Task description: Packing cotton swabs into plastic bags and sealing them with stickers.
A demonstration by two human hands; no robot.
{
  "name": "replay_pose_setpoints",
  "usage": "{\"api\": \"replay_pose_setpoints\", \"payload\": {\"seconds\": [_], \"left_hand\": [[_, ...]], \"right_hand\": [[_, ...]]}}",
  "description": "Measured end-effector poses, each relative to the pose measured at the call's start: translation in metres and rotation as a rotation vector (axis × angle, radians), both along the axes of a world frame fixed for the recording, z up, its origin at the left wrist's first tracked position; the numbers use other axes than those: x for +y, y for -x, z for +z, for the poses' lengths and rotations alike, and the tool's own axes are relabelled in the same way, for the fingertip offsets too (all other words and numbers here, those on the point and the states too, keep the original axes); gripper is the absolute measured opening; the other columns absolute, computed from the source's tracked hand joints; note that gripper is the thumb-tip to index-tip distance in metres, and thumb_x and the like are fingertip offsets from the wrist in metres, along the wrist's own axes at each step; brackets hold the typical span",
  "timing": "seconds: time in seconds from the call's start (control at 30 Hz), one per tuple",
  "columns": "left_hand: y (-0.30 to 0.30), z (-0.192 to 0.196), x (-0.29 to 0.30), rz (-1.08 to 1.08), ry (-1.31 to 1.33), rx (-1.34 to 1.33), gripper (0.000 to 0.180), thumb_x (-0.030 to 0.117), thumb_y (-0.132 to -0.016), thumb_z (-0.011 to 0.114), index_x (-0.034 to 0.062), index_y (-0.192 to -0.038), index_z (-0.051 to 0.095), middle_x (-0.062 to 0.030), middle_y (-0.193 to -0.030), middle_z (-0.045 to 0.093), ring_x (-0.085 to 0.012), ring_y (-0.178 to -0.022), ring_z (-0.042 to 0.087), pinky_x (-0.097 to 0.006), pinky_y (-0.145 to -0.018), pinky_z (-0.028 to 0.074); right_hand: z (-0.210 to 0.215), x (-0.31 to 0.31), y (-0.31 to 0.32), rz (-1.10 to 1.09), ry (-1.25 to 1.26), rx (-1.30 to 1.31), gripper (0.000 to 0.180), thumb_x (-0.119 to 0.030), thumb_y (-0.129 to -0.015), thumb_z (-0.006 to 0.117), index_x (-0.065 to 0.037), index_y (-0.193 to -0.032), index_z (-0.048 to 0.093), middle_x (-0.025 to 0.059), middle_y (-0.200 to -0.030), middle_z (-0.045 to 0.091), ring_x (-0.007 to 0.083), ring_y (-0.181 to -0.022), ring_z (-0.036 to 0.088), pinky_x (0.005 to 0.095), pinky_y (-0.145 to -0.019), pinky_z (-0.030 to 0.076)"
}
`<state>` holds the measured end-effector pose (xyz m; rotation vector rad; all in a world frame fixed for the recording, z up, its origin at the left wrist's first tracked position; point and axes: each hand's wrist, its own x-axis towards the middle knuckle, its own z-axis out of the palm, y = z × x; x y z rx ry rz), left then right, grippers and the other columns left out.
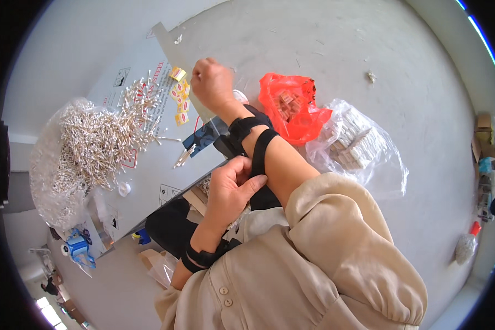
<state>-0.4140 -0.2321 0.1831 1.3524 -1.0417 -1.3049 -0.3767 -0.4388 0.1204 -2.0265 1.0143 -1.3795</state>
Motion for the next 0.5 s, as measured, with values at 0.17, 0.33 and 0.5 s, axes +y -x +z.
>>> {"api": "replay_pose_setpoints", "payload": {"seconds": [0.17, 0.33, 0.5], "left_hand": [[0.015, 0.027, -0.029, -0.141, 0.100, -0.013, 0.018, -0.004, -0.080, 0.063, -0.0055, -0.098, 0.060, 0.0021, -0.072, 0.059, -0.0024, -0.063, 0.050, -0.020, -0.057, 0.042], [0.052, 0.040, -0.020, -0.230, 0.255, -0.234, 0.031, -0.006, -0.081, 0.058, -0.0052, -0.111, 0.053, -0.0024, -0.065, 0.053, -0.0046, -0.059, 0.047, -0.021, -0.056, 0.040], [0.028, 0.050, 0.017, -0.240, 0.144, 0.078, 0.036, -0.003, -0.082, 0.061, 0.0009, -0.116, 0.050, -0.0013, -0.080, 0.058, -0.0012, -0.067, 0.048, -0.020, -0.061, 0.042]], "right_hand": [[-0.004, 0.026, 0.018, 0.069, 0.336, 0.445, 0.010, -0.009, -0.075, 0.058, -0.007, -0.084, 0.056, 0.0080, -0.087, 0.055, 0.0279, -0.081, 0.062, 0.0397, -0.064, 0.051], [-0.015, 0.037, 0.012, 0.166, 0.277, 0.453, 0.012, -0.009, -0.071, 0.059, -0.006, -0.083, 0.062, 0.0114, -0.083, 0.061, 0.0288, -0.073, 0.063, 0.0394, -0.061, 0.051], [0.026, -0.053, 0.048, -0.048, -0.927, -1.101, 0.019, -0.007, -0.082, 0.051, -0.008, -0.063, 0.053, 0.0018, -0.054, 0.046, 0.0166, -0.049, 0.048, 0.0295, -0.046, 0.039]]}}
